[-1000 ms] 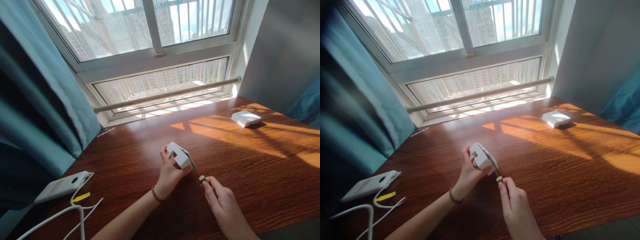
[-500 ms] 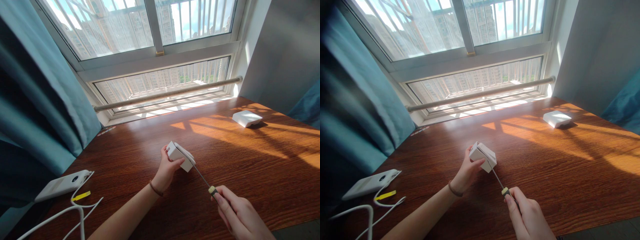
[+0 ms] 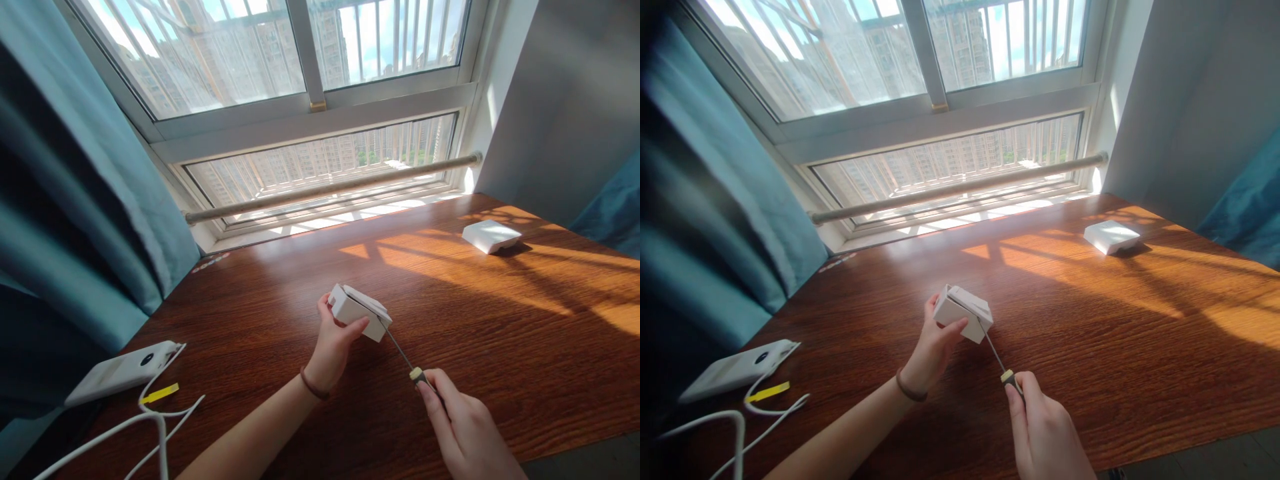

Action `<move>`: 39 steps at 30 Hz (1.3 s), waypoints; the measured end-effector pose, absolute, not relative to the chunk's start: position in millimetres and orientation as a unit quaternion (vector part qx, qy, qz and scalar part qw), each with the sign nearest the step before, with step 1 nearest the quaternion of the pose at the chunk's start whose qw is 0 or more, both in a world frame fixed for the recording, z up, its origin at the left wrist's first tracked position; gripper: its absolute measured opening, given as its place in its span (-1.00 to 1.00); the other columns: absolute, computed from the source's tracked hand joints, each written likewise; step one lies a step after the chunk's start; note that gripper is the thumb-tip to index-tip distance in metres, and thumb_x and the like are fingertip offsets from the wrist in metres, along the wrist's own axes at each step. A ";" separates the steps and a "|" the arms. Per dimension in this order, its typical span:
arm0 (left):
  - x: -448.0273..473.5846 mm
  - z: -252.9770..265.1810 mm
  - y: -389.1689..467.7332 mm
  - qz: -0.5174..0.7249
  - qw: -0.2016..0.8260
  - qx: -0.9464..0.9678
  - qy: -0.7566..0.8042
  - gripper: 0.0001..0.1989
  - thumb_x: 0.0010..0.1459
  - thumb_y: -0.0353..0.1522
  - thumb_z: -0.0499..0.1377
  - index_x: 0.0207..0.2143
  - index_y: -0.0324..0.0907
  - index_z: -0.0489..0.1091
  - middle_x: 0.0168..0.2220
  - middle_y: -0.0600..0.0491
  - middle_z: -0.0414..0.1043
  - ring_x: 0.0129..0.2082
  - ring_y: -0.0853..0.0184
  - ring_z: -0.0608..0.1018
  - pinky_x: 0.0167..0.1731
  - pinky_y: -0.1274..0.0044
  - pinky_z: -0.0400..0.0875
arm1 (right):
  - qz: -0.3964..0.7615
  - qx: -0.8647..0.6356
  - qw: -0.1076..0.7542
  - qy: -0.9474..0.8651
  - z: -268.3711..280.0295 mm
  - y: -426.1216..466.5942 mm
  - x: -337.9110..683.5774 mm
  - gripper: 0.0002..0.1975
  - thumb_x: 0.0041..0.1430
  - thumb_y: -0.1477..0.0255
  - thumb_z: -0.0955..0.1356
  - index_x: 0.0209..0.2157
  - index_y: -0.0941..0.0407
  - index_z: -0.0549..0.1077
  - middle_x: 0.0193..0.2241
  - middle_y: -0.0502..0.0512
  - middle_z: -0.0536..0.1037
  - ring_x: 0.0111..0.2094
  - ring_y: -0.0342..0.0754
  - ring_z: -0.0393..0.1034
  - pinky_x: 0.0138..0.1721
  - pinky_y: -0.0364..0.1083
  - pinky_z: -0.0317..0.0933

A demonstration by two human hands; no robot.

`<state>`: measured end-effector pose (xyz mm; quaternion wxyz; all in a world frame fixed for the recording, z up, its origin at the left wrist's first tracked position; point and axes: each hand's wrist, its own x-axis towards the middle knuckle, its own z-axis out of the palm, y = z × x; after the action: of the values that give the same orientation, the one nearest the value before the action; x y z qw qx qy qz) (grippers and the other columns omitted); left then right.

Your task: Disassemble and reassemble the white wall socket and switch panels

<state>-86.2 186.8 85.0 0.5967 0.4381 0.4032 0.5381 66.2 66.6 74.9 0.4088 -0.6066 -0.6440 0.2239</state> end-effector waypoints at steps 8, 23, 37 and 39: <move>-87.2 87.0 185.3 0.574 0.456 0.503 0.458 -0.27 -0.20 -0.39 0.33 -0.07 -0.04 -0.09 -0.12 0.06 0.17 -0.21 0.38 0.39 -0.20 0.53 0.32 | 0.145 -0.636 0.393 -0.649 58.9 74.4 54.2 -0.72 0.28 0.34 0.08 -0.32 0.11 0.34 -0.49 0.13 0.56 -0.53 0.00 0.49 -0.55 -0.15 0.25; -89.0 94.9 187.8 0.615 0.399 0.502 0.459 -0.25 -0.25 -0.45 0.34 -0.12 -0.04 -0.10 -0.16 0.04 0.18 -0.29 0.39 0.40 -0.27 0.57 0.32 | 0.666 -0.464 0.512 -0.282 73.0 91.3 29.6 -0.60 0.07 0.04 0.23 -0.45 0.12 0.25 -0.74 -0.19 0.12 -0.81 -0.34 -0.18 -0.81 -0.28 -0.28; -93.8 81.0 203.3 0.596 0.551 0.405 0.421 -0.43 -0.12 -0.38 0.28 -0.18 -0.03 -0.05 -0.24 0.13 0.25 -0.31 0.43 0.44 -0.31 0.54 0.38 | 0.664 -0.439 0.562 -0.226 74.0 104.8 11.9 -0.58 -0.03 0.05 0.33 -0.42 0.13 0.22 -0.76 -0.23 0.17 -0.84 -0.39 -0.16 -0.84 -0.34 -0.32; -93.1 83.7 203.0 0.586 0.602 0.363 0.403 -0.49 -0.11 -0.37 0.27 -0.20 -0.05 0.00 -0.24 0.12 0.28 -0.30 0.39 0.47 -0.29 0.46 0.42 | 0.658 -0.451 0.555 -0.238 73.5 103.7 11.4 -0.57 -0.02 0.03 0.30 -0.41 0.13 0.23 -0.75 -0.24 0.14 -0.84 -0.39 -0.17 -0.83 -0.33 -0.32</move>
<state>-93.1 203.0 83.7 0.6022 0.3631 0.4034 0.5855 11.4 103.7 73.5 0.5547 -0.4506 -0.2380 0.6577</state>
